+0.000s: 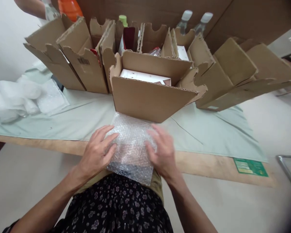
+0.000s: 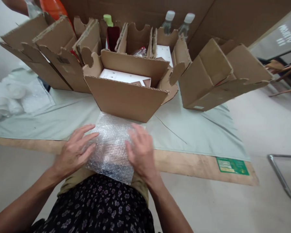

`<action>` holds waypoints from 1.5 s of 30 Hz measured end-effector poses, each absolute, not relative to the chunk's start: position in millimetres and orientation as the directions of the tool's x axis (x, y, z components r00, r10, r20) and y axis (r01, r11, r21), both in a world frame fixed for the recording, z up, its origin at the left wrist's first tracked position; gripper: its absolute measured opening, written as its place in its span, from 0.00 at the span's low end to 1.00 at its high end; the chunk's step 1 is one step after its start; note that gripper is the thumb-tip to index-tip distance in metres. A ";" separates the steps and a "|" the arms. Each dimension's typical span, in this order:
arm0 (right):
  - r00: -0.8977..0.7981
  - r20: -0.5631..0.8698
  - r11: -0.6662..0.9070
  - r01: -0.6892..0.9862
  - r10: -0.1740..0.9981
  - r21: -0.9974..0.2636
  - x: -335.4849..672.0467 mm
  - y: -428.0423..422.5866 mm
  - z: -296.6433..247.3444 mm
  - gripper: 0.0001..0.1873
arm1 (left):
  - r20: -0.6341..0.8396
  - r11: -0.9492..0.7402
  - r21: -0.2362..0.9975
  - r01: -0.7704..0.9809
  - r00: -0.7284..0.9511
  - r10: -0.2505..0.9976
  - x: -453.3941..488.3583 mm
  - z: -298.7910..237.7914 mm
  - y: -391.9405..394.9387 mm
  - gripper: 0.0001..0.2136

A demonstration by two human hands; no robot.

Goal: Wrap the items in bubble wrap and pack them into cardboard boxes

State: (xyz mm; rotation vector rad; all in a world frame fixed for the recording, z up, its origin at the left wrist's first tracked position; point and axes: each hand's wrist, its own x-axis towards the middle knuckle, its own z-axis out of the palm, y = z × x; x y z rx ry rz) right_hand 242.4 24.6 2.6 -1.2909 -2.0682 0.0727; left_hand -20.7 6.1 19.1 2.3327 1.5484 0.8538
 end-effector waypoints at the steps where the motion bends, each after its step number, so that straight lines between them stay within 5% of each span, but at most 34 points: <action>1: -0.387 0.454 0.559 0.754 0.802 -0.344 230.0 24.4 1.5 0.21 | 0.331 -0.475 0.416 0.775 0.358 0.873 -15.7 14.2 14.7 0.17; 6: -0.541 0.211 0.577 0.794 0.814 -0.189 224.3 25.0 -22.2 0.29 | 0.069 -0.511 0.260 0.820 0.512 0.856 -5.6 -18.0 42.2 0.28; 13: -0.329 0.336 0.409 0.889 0.883 -0.206 307.5 -22.2 -22.7 0.30 | 0.068 -0.474 0.324 0.819 0.479 0.875 -13.9 -24.6 36.8 0.29; 20: -0.555 0.343 0.639 0.739 0.758 -0.215 284.9 -58.3 -16.3 0.28 | -0.002 -0.444 0.462 0.768 0.502 0.865 -19.4 -14.5 42.8 0.30; 22: -0.519 0.434 0.662 0.683 0.736 -0.307 275.1 -52.9 -18.6 0.26 | -0.036 -0.402 0.566 0.720 0.509 0.860 -33.0 -4.3 38.4 0.32; 25: -0.325 0.474 0.571 0.553 0.818 -0.607 272.3 -46.3 -16.9 0.22 | -0.074 -0.274 0.805 0.526 0.548 0.833 -66.8 11.9 21.0 0.33; 28: -0.052 0.270 0.266 0.421 0.962 -0.867 276.0 -45.4 -11.3 0.12 | -0.090 -0.128 0.933 0.335 0.564 0.821 -88.1 21.1 -2.3 0.44; 31: 0.115 0.113 0.066 0.349 0.987 -0.935 276.4 -43.6 -5.9 0.09 | -0.146 -0.043 0.886 0.462 0.366 0.919 -72.4 20.2 -16.9 0.49; 35: 0.136 0.138 0.071 0.407 0.981 -0.911 273.8 -30.9 0.0 0.08 | -0.045 0.024 0.828 0.561 0.023 0.999 -29.8 14.3 -11.0 0.23; 38: 0.100 0.156 0.078 0.543 0.983 -0.836 273.6 -16.1 0.7 0.09 | 0.023 -0.025 0.797 0.603 0.011 1.000 -18.9 14.7 0.0 0.12; 45: -0.056 0.264 0.202 0.799 0.963 -0.567 269.9 6.9 -16.3 0.14 | 0.223 -0.163 0.586 0.794 0.035 0.974 -19.7 6.6 5.3 0.19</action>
